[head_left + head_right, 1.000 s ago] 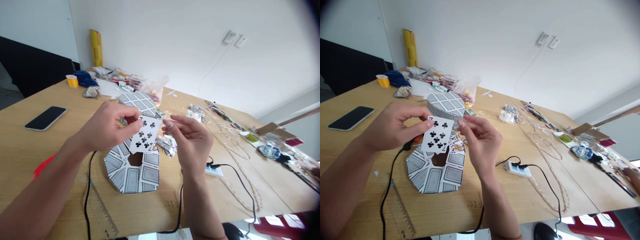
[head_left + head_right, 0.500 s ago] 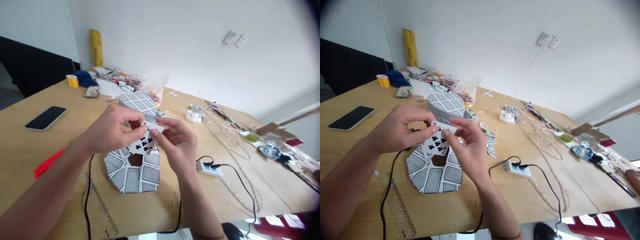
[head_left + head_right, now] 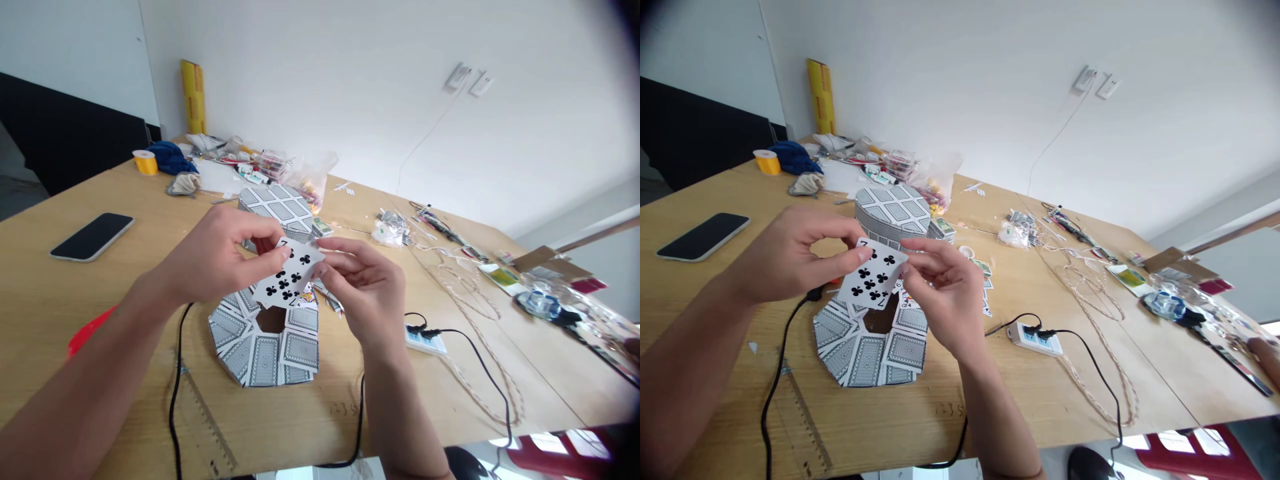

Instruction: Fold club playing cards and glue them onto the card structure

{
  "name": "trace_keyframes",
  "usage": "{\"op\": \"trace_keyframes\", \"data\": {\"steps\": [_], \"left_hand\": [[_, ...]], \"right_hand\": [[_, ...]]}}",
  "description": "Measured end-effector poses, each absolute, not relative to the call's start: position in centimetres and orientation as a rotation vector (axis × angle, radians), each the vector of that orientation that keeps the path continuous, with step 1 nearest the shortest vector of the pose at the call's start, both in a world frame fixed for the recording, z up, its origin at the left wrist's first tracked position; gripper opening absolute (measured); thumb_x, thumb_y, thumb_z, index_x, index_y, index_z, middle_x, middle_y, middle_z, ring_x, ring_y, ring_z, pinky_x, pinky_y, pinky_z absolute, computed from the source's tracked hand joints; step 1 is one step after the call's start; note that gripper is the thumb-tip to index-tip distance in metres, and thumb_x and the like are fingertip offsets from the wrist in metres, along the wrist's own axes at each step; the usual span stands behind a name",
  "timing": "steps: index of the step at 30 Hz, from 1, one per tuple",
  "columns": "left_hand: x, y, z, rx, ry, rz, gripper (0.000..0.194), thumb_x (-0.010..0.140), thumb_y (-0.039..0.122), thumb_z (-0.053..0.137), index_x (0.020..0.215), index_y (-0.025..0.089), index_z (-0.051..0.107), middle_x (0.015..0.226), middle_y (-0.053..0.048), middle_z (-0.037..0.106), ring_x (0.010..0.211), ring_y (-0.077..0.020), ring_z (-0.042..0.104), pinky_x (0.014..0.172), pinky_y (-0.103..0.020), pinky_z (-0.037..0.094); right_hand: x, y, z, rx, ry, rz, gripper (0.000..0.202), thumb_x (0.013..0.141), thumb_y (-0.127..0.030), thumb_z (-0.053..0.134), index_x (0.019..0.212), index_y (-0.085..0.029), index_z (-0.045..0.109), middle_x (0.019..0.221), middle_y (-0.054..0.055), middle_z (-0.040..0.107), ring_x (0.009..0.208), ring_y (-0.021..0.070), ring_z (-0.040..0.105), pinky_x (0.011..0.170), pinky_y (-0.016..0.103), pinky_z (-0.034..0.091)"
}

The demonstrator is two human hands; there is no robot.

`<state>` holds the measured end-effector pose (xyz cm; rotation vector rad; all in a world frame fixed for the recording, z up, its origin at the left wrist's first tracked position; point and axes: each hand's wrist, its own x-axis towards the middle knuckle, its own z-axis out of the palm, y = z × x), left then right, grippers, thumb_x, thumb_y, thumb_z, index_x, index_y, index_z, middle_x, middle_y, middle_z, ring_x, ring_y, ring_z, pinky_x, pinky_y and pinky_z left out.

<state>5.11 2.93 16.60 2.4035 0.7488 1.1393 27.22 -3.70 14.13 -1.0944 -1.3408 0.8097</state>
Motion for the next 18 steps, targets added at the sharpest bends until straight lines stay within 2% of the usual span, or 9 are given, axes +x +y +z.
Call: {"op": "trace_keyframes", "data": {"steps": [9,13,18], "left_hand": [[5.00,3.07,16.55,2.401,0.759,1.146,0.025,0.096,0.026,0.064,0.071,0.022,0.066,0.062,0.004,0.065,0.059,-0.0125,0.056,0.062,-0.028,0.042],[5.05,3.02,16.63,2.399,0.753,1.149,0.026,0.095,0.026,0.065,0.069,0.022,0.065,0.059,0.005,0.062,0.058,-0.0124,0.054,0.060,-0.028,0.042],[5.18,2.96,16.59,2.402,0.687,1.115,0.024,0.095,0.025,0.065,0.071,0.022,0.067,0.062,0.004,0.067,0.059,-0.0123,0.057,0.061,-0.027,0.044]], "right_hand": [[27.60,-3.71,14.25,-1.034,-1.363,0.878,0.027,0.089,-0.029,0.085,0.116,-0.026,0.086,0.091,0.003,0.085,0.082,0.0219,0.082,0.075,0.037,0.072],[27.46,-3.68,14.19,-1.071,-1.367,0.873,0.029,0.089,-0.035,0.088,0.116,-0.025,0.086,0.091,0.003,0.085,0.078,0.0219,0.080,0.072,0.038,0.071],[27.09,-3.47,13.96,-1.082,-1.368,0.814,0.030,0.086,-0.037,0.091,0.113,-0.025,0.084,0.081,0.001,0.081,0.070,0.0201,0.077,0.064,0.036,0.068]]}}
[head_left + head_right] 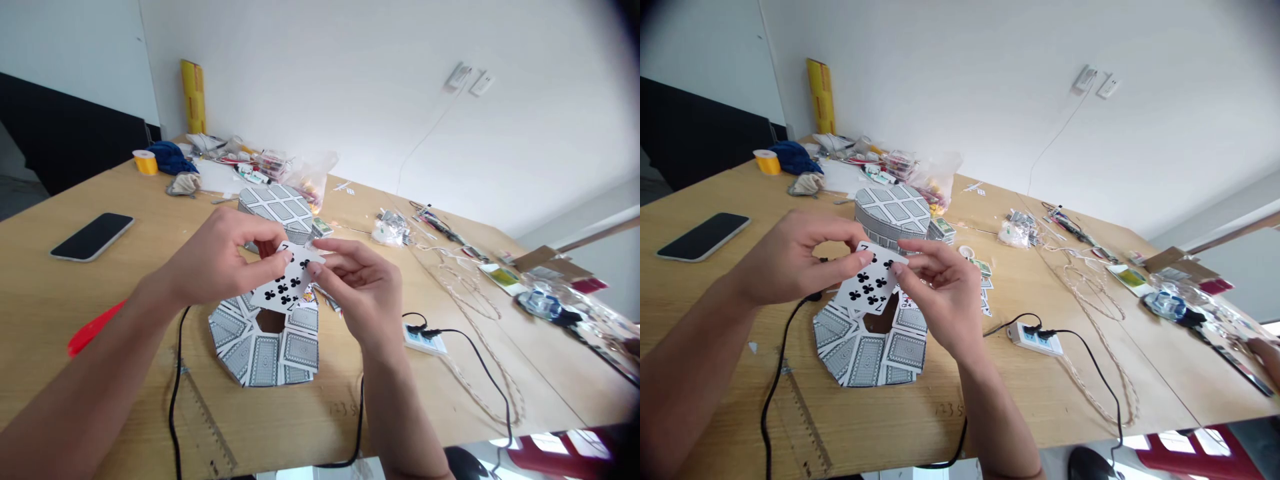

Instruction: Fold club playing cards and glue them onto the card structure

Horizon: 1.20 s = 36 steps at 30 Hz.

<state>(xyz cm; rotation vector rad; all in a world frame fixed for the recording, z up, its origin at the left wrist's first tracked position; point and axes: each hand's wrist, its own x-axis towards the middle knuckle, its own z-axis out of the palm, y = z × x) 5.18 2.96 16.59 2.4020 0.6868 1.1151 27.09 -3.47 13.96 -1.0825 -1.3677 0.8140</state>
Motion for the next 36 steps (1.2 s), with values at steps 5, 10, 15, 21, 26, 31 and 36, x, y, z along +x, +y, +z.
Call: {"op": "trace_keyframes", "data": {"steps": [5,10,15,21,26,31,36], "left_hand": [[5.3,2.9,16.3,2.391,0.665,1.066,0.025,0.096,0.027,0.064,0.072,0.022,0.068,0.065,0.003,0.069,0.062,-0.0129,0.060,0.062,-0.027,0.044],[5.2,3.0,16.2,2.394,0.639,1.044,0.023,0.094,0.027,0.066,0.072,0.022,0.068,0.065,0.003,0.070,0.061,-0.0126,0.060,0.061,-0.027,0.045],[5.0,3.1,16.4,2.405,0.674,1.072,0.022,0.095,0.025,0.065,0.074,0.022,0.070,0.067,0.003,0.072,0.062,-0.0131,0.061,0.062,-0.027,0.046],[4.8,3.2,16.4,2.388,0.675,1.110,0.024,0.095,0.023,0.064,0.072,0.022,0.068,0.061,0.003,0.067,0.061,-0.0139,0.059,0.063,-0.028,0.046],[4.8,3.2,16.2,2.385,0.691,1.010,0.022,0.095,0.027,0.066,0.075,0.021,0.072,0.066,0.003,0.069,0.063,-0.0122,0.060,0.063,-0.025,0.046],[5.2,3.2,15.8,2.411,0.700,0.953,0.022,0.096,0.031,0.066,0.078,0.021,0.074,0.067,0.003,0.069,0.063,-0.0115,0.059,0.062,-0.024,0.043],[5.1,3.2,16.1,2.430,0.673,0.909,0.022,0.096,0.029,0.065,0.078,0.021,0.075,0.066,0.003,0.069,0.062,-0.0111,0.059,0.059,-0.023,0.042]], "right_hand": [[26.4,-3.3,13.9,-1.068,-1.355,0.798,0.030,0.083,-0.033,0.092,0.108,-0.024,0.081,0.076,-0.001,0.076,0.069,0.0186,0.076,0.065,0.034,0.067],[26.3,-3.4,14.1,-1.032,-1.339,0.851,0.027,0.081,-0.028,0.091,0.106,-0.023,0.080,0.082,0.000,0.080,0.072,0.0188,0.078,0.068,0.033,0.068],[27.0,-3.5,14.2,-1.054,-1.326,0.882,0.027,0.081,-0.027,0.088,0.108,-0.023,0.083,0.085,0.002,0.083,0.072,0.0202,0.079,0.064,0.033,0.068],[27.5,-3.6,14.3,-1.039,-1.310,0.935,0.029,0.081,-0.026,0.089,0.110,-0.024,0.086,0.087,0.002,0.084,0.075,0.0201,0.080,0.063,0.031,0.067],[27.1,-3.5,14.2,-0.998,-1.311,0.959,0.030,0.083,-0.024,0.092,0.111,-0.025,0.085,0.088,0.002,0.084,0.077,0.0206,0.081,0.071,0.034,0.070],[26.6,-3.5,14.0,-0.987,-1.357,0.940,0.030,0.084,-0.023,0.092,0.114,-0.025,0.084,0.085,0.000,0.083,0.076,0.0184,0.079,0.072,0.032,0.069],[26.8,-3.5,14.1,-0.991,-1.349,0.961,0.034,0.081,-0.022,0.094,0.114,-0.024,0.083,0.085,0.001,0.083,0.076,0.0193,0.079,0.072,0.033,0.069]]}}
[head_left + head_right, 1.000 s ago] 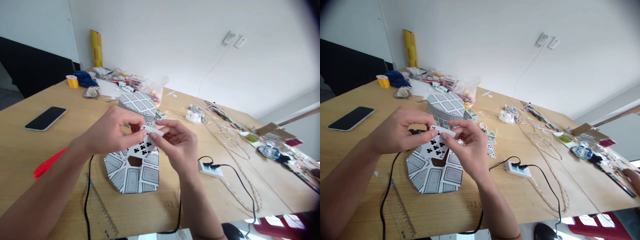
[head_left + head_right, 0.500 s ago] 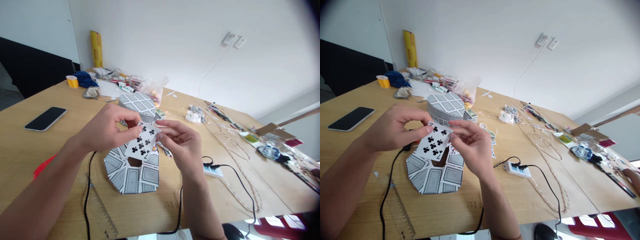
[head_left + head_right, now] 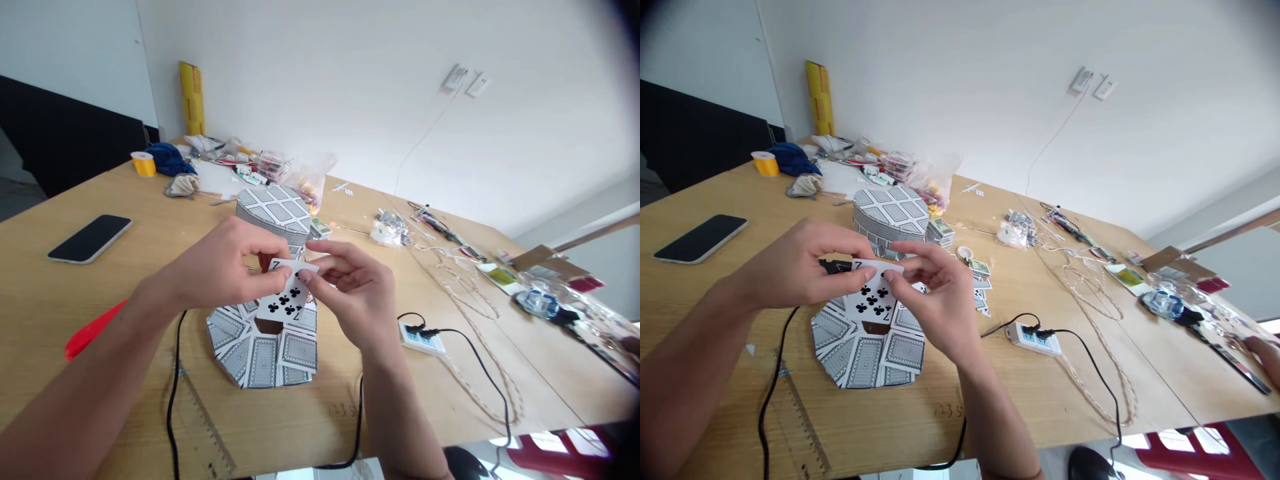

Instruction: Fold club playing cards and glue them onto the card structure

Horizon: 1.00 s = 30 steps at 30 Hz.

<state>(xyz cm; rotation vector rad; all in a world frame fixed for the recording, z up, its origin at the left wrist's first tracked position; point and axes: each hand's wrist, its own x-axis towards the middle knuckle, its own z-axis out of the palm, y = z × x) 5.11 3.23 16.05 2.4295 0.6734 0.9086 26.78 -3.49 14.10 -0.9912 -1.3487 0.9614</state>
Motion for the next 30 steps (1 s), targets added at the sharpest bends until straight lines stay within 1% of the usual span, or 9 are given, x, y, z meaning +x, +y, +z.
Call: {"op": "trace_keyframes", "data": {"steps": [8,11,14,18,20,22,24,26,30], "left_hand": [[4.5,3.6,16.2,2.428,0.660,0.866,0.022,0.095,0.027,0.062,0.079,0.022,0.077,0.073,0.002,0.076,0.063,-0.0119,0.064,0.059,-0.024,0.044],[4.1,3.8,16.2,2.417,0.667,0.906,0.017,0.091,0.023,0.066,0.079,0.022,0.077,0.074,0.002,0.077,0.066,-0.0125,0.067,0.062,-0.024,0.047],[3.5,4.0,16.3,2.409,0.727,1.010,0.015,0.090,0.023,0.067,0.079,0.022,0.077,0.072,0.002,0.077,0.066,-0.0132,0.067,0.065,-0.026,0.048],[3.5,4.1,16.2,2.412,0.773,1.121,0.036,0.101,0.028,0.062,0.067,0.021,0.067,0.061,0.002,0.068,0.059,-0.0123,0.058,0.061,-0.028,0.043],[3.8,4.1,16.0,2.404,0.790,1.128,0.042,0.106,0.032,0.060,0.066,0.021,0.068,0.061,0.002,0.068,0.058,-0.0119,0.058,0.061,-0.028,0.044],[4.2,3.9,15.8,2.387,0.797,1.126,0.036,0.106,0.033,0.061,0.073,0.022,0.073,0.069,0.001,0.074,0.063,-0.0127,0.063,0.065,-0.027,0.047],[4.5,3.8,15.8,2.363,0.782,1.139,0.022,0.102,0.031,0.065,0.087,0.023,0.078,0.082,-0.001,0.080,0.072,-0.0145,0.069,0.070,-0.026,0.051],[4.8,3.7,15.9,2.351,0.745,1.147,0.014,0.099,0.028,0.066,0.096,0.023,0.079,0.089,-0.001,0.082,0.077,-0.0156,0.072,0.073,-0.026,0.053],[4.8,3.5,16.1,2.356,0.667,1.110,0.017,0.098,0.026,0.062,0.091,0.023,0.077,0.080,0.001,0.078,0.072,-0.0157,0.069,0.070,-0.028,0.052]], "right_hand": [[27.4,-3.3,14.4,-1.039,-1.313,0.934,0.033,0.082,-0.026,0.094,0.113,-0.023,0.084,0.085,0.002,0.083,0.073,0.0193,0.078,0.065,0.031,0.066],[27.7,-3.3,14.4,-1.046,-1.286,0.883,0.033,0.079,-0.026,0.095,0.111,-0.024,0.085,0.084,0.002,0.082,0.072,0.0188,0.077,0.065,0.031,0.065],[27.9,-3.2,14.4,-1.044,-1.259,0.793,0.030,0.078,-0.028,0.096,0.107,-0.025,0.086,0.080,0.000,0.080,0.067,0.0162,0.073,0.060,0.029,0.061],[28.0,-3.1,14.4,-1.054,-1.252,0.776,0.027,0.079,-0.027,0.095,0.105,-0.026,0.086,0.076,-0.001,0.078,0.066,0.0147,0.071,0.058,0.027,0.059],[27.8,-3.1,14.5,-1.055,-1.246,0.795,0.027,0.079,-0.027,0.095,0.105,-0.026,0.086,0.077,-0.001,0.079,0.067,0.0156,0.073,0.060,0.028,0.061],[27.7,-3.2,14.5,-1.050,-1.240,0.808,0.027,0.080,-0.027,0.095,0.105,-0.025,0.085,0.079,-0.001,0.080,0.069,0.0167,0.076,0.062,0.029,0.063],[27.5,-3.2,14.4,-1.040,-1.241,0.822,0.027,0.081,-0.027,0.095,0.106,-0.025,0.085,0.080,0.000,0.081,0.071,0.0172,0.077,0.063,0.029,0.065],[27.4,-3.2,14.3,-1.021,-1.240,0.832,0.026,0.081,-0.025,0.095,0.105,-0.026,0.085,0.080,-0.001,0.081,0.071,0.0167,0.078,0.064,0.028,0.066],[27.1,-3.1,14.1,-1.010,-1.235,0.823,0.024,0.081,-0.024,0.096,0.102,-0.026,0.085,0.080,-0.001,0.081,0.071,0.0154,0.077,0.065,0.026,0.066]]}}
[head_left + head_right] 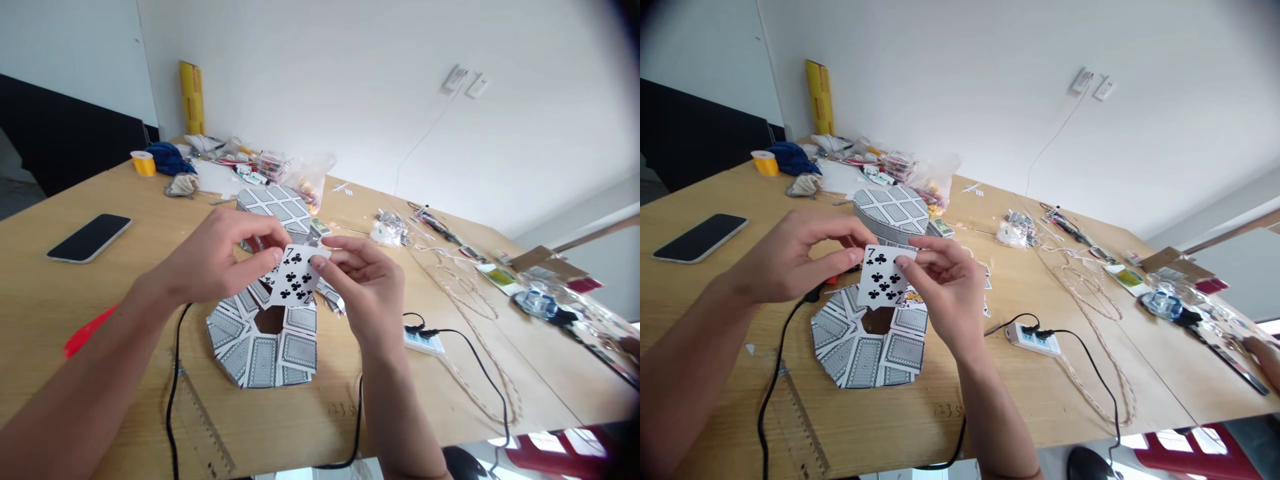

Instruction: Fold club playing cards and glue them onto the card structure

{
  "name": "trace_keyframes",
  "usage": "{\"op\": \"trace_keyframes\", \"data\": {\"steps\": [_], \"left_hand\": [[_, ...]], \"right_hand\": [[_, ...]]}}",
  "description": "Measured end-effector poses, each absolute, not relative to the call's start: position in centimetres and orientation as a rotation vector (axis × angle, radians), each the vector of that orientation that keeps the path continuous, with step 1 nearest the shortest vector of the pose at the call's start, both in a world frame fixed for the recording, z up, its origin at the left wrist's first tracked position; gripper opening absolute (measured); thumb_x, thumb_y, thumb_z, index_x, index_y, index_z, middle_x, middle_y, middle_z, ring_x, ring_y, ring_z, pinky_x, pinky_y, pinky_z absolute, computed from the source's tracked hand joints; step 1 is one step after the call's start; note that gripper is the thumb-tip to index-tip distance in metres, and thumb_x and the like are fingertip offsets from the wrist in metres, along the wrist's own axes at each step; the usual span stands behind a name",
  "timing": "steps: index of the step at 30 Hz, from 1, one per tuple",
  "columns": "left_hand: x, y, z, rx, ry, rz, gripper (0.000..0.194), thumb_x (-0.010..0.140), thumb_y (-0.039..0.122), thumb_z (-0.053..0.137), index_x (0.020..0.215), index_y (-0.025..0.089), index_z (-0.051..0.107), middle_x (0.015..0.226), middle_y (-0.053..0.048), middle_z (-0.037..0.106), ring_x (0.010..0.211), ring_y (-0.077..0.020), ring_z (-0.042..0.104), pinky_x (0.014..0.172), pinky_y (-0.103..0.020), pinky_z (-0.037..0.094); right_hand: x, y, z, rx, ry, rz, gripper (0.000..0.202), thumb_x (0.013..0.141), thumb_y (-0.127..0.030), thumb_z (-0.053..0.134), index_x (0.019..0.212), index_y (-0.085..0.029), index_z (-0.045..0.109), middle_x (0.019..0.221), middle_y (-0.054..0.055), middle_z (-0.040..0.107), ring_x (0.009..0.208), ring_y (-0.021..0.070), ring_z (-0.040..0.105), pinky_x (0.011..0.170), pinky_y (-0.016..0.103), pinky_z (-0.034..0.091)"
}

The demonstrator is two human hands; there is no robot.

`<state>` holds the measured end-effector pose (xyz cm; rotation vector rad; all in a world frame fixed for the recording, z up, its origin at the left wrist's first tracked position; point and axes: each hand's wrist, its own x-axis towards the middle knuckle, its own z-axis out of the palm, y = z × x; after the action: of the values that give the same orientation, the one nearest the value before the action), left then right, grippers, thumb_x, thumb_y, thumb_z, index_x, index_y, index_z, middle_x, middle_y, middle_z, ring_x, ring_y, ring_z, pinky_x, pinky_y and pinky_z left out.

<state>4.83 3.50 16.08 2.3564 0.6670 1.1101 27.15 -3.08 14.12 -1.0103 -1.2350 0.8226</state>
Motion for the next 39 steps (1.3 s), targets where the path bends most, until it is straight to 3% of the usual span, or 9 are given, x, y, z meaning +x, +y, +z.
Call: {"op": "trace_keyframes", "data": {"steps": [11,18,23,28,33,39], "left_hand": [[5.1,3.3,16.1,2.393,0.752,1.027,0.022,0.096,0.032,0.064,0.077,0.024,0.070,0.070,0.001,0.074,0.065,-0.0141,0.063,0.065,-0.027,0.049],[4.8,3.4,16.4,2.399,0.770,1.020,0.021,0.095,0.031,0.065,0.077,0.022,0.069,0.065,0.002,0.071,0.061,-0.0134,0.061,0.063,-0.027,0.046],[4.7,3.3,16.4,2.393,0.782,1.070,0.022,0.096,0.030,0.064,0.075,0.023,0.068,0.062,0.003,0.069,0.058,-0.0127,0.060,0.061,-0.028,0.045],[5.0,3.5,16.1,2.424,0.810,1.105,0.024,0.099,0.036,0.065,0.080,0.025,0.074,0.069,0.002,0.074,0.063,-0.0148,0.064,0.064,-0.030,0.047],[5.4,3.7,15.8,2.443,0.767,1.082,0.021,0.103,0.037,0.064,0.096,0.028,0.082,0.084,0.000,0.082,0.074,-0.0165,0.070,0.072,-0.030,0.050],[5.5,3.8,15.5,2.385,0.792,1.085,0.018,0.102,0.034,0.065,0.105,0.028,0.081,0.088,-0.001,0.083,0.078,-0.0160,0.073,0.072,-0.027,0.052]], "right_hand": [[26.7,-3.2,13.7,-1.112,-1.265,0.850,0.028,0.081,-0.036,0.096,0.104,-0.025,0.084,0.084,0.003,0.082,0.074,0.0208,0.079,0.068,0.035,0.069],[27.2,-3.2,14.2,-1.080,-1.253,0.916,0.025,0.080,-0.030,0.094,0.103,-0.025,0.087,0.087,0.004,0.084,0.075,0.0204,0.079,0.068,0.033,0.068],[27.4,-3.0,14.0,-1.056,-1.282,0.913,0.023,0.086,-0.032,0.090,0.108,-0.025,0.087,0.089,0.003,0.084,0.080,0.0205,0.080,0.074,0.034,0.068],[27.4,-2.6,13.7,-1.023,-1.336,0.894,0.024,0.096,-0.048,0.085,0.105,-0.025,0.083,0.085,0.002,0.080,0.076,0.0193,0.076,0.076,0.037,0.068],[27.3,-2.3,13.5,-1.050,-1.316,0.963,0.028,0.093,-0.050,0.089,0.095,-0.024,0.077,0.078,0.001,0.078,0.068,0.0177,0.073,0.070,0.034,0.064],[27.8,-2.0,13.3,-1.083,-1.331,0.992,0.031,0.086,-0.048,0.095,0.100,-0.024,0.081,0.092,0.003,0.082,0.084,0.0208,0.079,0.076,0.034,0.066]]}}
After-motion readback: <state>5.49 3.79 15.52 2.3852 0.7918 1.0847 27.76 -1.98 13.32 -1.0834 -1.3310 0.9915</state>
